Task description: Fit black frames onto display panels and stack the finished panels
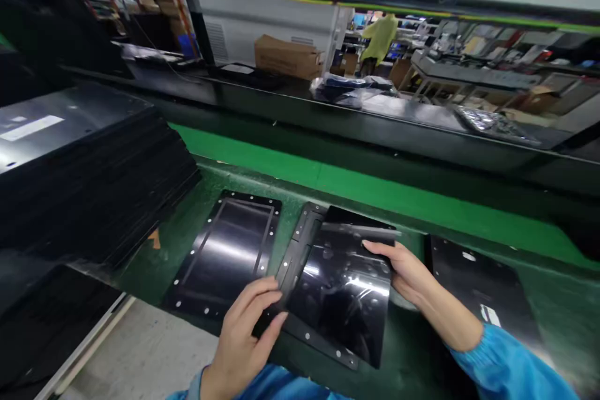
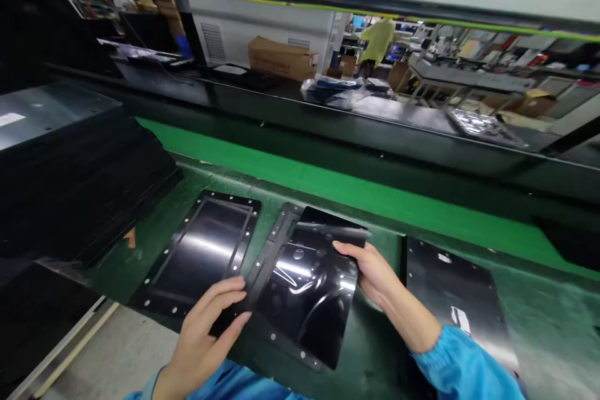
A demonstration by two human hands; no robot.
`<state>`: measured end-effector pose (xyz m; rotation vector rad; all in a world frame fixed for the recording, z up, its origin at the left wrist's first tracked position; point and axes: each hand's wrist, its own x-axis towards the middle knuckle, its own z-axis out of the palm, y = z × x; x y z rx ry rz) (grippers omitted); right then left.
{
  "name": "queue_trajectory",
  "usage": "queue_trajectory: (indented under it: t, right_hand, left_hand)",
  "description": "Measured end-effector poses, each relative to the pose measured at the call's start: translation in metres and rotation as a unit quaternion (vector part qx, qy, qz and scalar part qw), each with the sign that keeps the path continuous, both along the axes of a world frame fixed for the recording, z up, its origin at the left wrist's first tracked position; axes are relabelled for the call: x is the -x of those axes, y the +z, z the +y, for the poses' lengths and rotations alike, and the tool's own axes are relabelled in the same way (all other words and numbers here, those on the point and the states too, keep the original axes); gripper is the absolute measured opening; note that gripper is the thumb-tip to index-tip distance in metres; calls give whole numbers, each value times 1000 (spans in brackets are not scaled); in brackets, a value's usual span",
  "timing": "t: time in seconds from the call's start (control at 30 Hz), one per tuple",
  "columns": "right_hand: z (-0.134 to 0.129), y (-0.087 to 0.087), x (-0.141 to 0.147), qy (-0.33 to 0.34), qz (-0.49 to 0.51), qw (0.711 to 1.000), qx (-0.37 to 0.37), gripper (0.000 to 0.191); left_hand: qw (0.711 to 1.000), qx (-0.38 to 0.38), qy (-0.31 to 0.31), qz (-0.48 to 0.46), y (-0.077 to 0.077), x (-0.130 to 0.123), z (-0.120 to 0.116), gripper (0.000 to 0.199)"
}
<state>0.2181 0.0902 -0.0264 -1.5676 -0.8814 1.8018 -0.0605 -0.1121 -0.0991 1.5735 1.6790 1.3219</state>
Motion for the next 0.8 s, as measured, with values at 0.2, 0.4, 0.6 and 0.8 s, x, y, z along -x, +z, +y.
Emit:
queue_trajectory:
  t: [0.2, 0.4, 0.6, 0.8]
  right_hand:
    - [1, -10, 27, 51, 12, 999, 1, 40]
    - [4, -13, 24, 84, 17, 996, -8, 40]
    - [5, -14, 14, 93, 19, 995, 16, 45]
    - [5, -13, 15, 87, 19, 996, 11, 47]
  left_hand:
    - [995, 92, -15, -40, -7, -24, 12, 58]
    - [993, 85, 46, -73, -5, -45, 8, 34]
    - [997, 71, 15, -21, -4, -53, 11, 28]
    - [996, 92, -8, 12, -9, -50, 13, 33]
